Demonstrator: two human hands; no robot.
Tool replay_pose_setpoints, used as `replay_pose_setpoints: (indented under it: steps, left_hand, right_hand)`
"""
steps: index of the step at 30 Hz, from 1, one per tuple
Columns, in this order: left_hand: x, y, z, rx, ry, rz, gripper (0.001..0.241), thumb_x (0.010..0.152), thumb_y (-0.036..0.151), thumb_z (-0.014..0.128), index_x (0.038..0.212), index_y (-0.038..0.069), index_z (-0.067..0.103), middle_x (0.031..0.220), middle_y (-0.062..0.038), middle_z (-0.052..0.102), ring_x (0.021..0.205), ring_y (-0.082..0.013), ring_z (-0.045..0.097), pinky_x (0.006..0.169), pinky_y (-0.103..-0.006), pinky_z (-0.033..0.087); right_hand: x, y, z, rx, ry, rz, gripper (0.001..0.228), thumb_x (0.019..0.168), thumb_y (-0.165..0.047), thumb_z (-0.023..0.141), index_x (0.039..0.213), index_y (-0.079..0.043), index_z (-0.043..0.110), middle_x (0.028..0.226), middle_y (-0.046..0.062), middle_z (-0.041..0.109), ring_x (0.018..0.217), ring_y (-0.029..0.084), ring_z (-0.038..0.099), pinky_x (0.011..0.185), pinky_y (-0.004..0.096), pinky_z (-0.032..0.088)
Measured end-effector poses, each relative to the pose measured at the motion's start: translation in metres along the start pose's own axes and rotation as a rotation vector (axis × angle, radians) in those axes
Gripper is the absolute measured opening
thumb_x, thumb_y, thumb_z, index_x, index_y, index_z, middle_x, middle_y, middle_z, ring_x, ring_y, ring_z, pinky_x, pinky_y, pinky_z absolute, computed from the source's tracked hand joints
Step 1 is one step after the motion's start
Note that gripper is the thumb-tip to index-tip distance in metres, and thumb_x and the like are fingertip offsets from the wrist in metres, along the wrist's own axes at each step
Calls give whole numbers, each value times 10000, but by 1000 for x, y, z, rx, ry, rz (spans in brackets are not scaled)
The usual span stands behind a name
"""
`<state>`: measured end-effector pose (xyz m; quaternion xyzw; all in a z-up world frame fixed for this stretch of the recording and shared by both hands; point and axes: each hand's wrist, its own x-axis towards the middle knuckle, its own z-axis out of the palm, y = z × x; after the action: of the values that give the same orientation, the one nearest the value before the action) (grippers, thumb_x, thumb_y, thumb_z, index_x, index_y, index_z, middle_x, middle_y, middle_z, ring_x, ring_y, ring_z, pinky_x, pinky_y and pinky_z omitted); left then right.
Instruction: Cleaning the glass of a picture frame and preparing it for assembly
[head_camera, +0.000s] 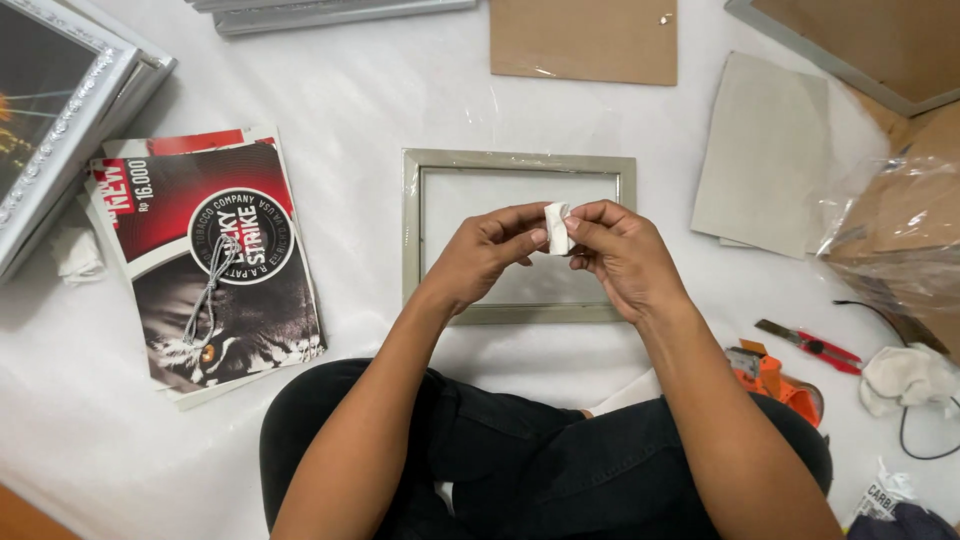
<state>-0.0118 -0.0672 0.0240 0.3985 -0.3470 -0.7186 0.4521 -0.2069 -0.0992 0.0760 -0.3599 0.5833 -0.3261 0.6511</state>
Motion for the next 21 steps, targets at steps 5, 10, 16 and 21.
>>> replay_pose_setpoints:
  steps: [5, 10, 16, 21]
  left_hand:
    - [12, -9, -8, 27, 110, -10, 359, 912, 170, 804, 1219, 15, 700, 998, -93, 711, 889, -155, 692, 755, -270, 573]
    - [13, -10, -11, -7, 190, 2, 232, 879, 136, 839, 1017, 15, 697, 848, -53, 630, 777, -117, 630, 726, -266, 574]
    - [12, -8, -10, -47, 194, 17, 257, 873, 60, 816, 1055, 4, 643, 837, -46, 615, 783, -102, 607, 745, -255, 565]
    - [4, 4, -4, -60, 139, -39, 321, 838, 50, 831, 1120, -20, 694, 891, -66, 651, 826, -129, 601, 760, -256, 569]
  right_hand:
    - [16, 1, 11, -51, -45, 7, 171, 928, -110, 760, 1037, -10, 675, 812, 56, 627, 703, 151, 676, 588, 214, 581]
    - [19, 9, 12, -69, -62, 4, 181, 965, -125, 718, 1056, 5, 631, 816, 84, 651, 700, 166, 713, 550, 200, 566]
    - [15, 8, 18, -58, -98, 30, 273, 943, -178, 745, 1133, -12, 641, 884, 91, 680, 761, 175, 726, 581, 220, 593]
    - [19, 17, 13, -101, -103, 27, 139, 922, -98, 732, 1029, -20, 689, 853, 71, 669, 758, 175, 715, 586, 230, 595]
